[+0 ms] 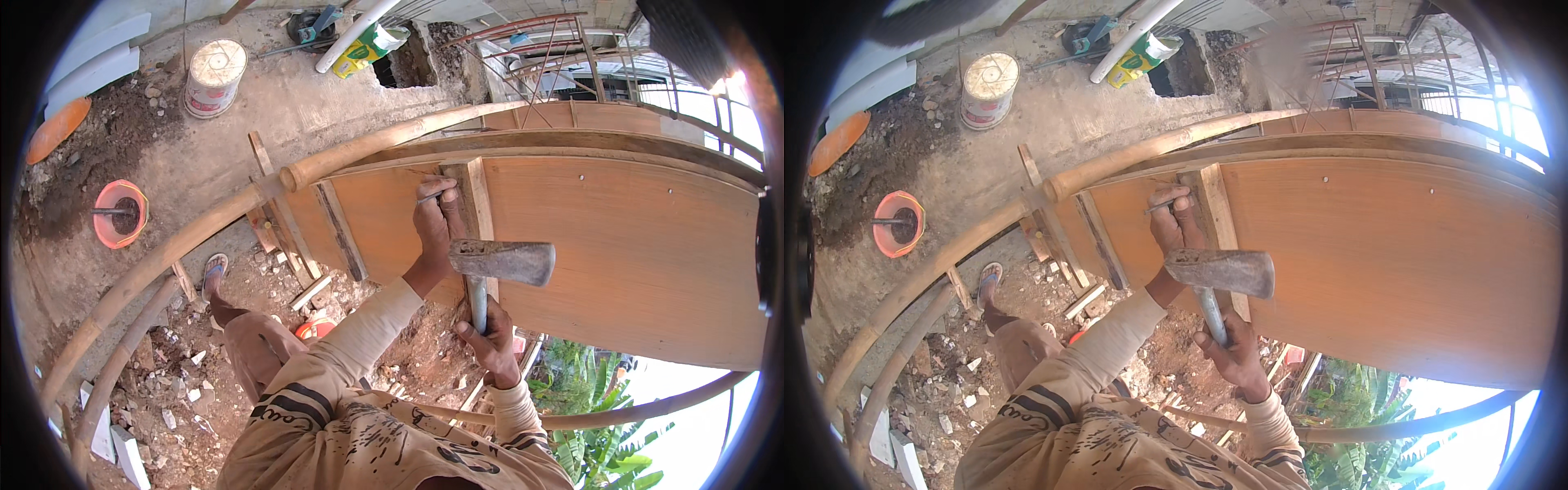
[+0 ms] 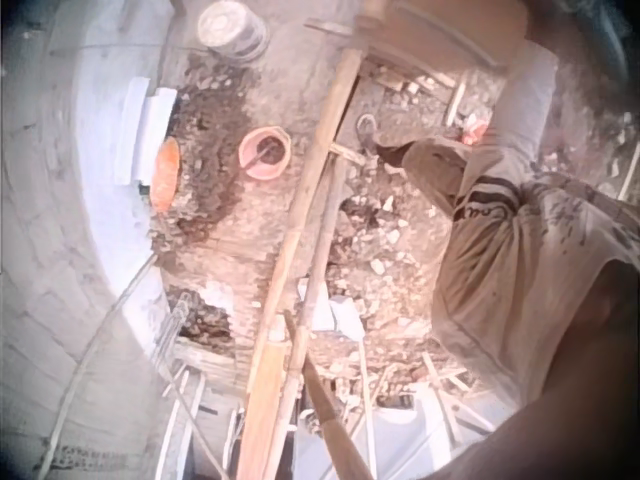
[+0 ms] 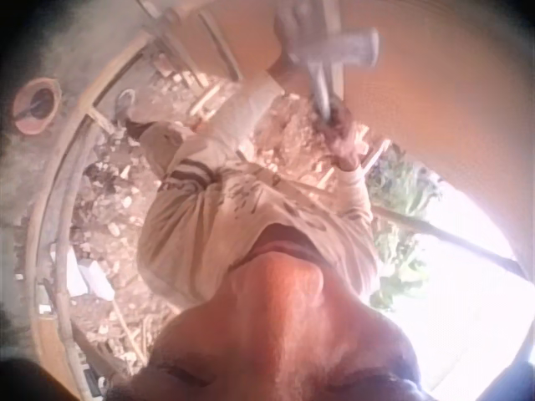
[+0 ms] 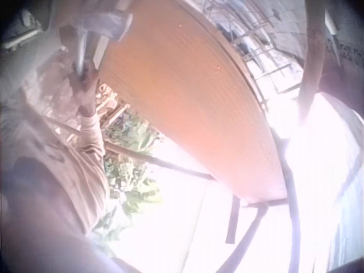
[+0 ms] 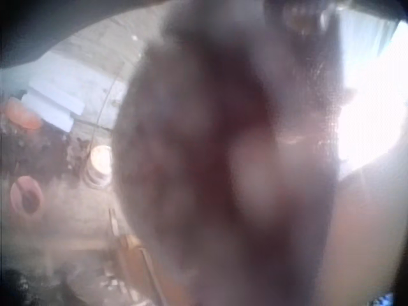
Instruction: The person sits on the ground and uses a hammer to drive nails into a wooden frame, securing small wooden pieces to a larger board. They repeatedly reach into a red bucket to retrieve nails and continue hammering the structure.
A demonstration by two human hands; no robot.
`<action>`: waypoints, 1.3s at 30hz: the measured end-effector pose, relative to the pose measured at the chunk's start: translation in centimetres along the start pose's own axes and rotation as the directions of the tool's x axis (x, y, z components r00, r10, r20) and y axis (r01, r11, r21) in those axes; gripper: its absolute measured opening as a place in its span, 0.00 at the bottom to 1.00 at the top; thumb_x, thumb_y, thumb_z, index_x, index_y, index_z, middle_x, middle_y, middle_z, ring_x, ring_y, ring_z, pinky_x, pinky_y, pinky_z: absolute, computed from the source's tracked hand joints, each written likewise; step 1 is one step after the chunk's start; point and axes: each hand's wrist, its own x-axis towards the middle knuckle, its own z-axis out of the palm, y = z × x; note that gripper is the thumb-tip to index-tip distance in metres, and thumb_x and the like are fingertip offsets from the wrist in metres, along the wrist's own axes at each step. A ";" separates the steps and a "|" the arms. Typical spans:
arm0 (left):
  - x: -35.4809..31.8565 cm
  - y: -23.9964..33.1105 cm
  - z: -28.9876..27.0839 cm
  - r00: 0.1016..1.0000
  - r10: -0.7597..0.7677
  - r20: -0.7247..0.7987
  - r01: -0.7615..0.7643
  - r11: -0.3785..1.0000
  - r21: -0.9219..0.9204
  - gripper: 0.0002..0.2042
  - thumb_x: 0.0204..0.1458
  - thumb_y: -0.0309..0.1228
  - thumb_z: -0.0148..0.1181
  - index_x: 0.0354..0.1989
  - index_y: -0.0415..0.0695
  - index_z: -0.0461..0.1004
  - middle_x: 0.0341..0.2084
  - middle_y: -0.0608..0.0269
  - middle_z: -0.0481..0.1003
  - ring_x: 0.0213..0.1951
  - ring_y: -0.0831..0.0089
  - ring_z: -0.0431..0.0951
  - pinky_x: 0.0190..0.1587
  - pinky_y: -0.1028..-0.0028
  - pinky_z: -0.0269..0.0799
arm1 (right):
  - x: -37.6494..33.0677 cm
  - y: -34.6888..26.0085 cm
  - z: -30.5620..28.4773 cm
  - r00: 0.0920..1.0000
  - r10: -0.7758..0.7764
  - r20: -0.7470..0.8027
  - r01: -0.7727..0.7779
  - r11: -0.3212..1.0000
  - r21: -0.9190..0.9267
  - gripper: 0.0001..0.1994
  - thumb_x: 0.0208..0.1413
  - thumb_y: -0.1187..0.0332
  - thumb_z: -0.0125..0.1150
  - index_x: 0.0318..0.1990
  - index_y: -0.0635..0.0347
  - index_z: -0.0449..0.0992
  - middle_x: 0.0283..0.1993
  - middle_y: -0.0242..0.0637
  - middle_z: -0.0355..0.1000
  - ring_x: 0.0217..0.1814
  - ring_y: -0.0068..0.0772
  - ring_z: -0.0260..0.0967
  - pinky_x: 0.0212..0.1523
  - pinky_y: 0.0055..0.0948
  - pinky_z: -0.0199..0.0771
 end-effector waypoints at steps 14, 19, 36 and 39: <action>0.1 0.0 0.0 0.986 0.149 -0.079 -0.150 0.988 -0.017 0.05 0.69 0.27 0.51 0.44 0.39 0.71 0.34 0.51 0.75 0.36 0.54 0.77 0.41 0.62 0.72 | -6.8 -7.2 -5.5 1.000 0.002 0.014 0.001 0.966 -0.258 0.21 0.72 0.53 0.54 0.55 0.66 0.69 0.22 0.22 0.59 0.19 0.12 0.51 0.18 0.19 0.51; 0.1 0.5 -0.1 0.956 0.260 -0.134 -0.269 0.962 -0.050 0.03 0.67 0.25 0.54 0.43 0.39 0.72 0.35 0.52 0.76 0.35 0.54 0.78 0.38 0.63 0.73 | -5.2 -9.0 -6.3 0.988 -0.156 -0.023 0.112 0.798 -0.592 0.16 0.72 0.56 0.54 0.49 0.62 0.72 0.22 0.20 0.59 0.22 0.11 0.53 0.22 0.20 0.53; -0.6 0.8 -0.4 0.920 0.319 -0.228 -0.350 0.931 -0.107 0.05 0.65 0.25 0.58 0.41 0.37 0.78 0.34 0.51 0.76 0.35 0.52 0.78 0.38 0.63 0.73 | 1.0 -12.7 -6.1 0.755 -0.496 0.430 0.368 -0.223 -0.903 0.08 0.70 0.67 0.56 0.42 0.62 0.67 0.20 0.49 0.68 0.21 0.57 0.70 0.21 0.50 0.64; -0.3 0.4 -1.0 0.922 0.318 -0.221 -0.343 0.935 -0.089 0.05 0.65 0.25 0.57 0.41 0.37 0.78 0.34 0.51 0.76 0.35 0.51 0.78 0.38 0.62 0.72 | -1.3 -14.9 -3.2 0.665 -0.609 0.432 0.411 -0.184 -0.893 0.09 0.70 0.66 0.55 0.41 0.62 0.66 0.20 0.48 0.67 0.20 0.57 0.70 0.21 0.50 0.63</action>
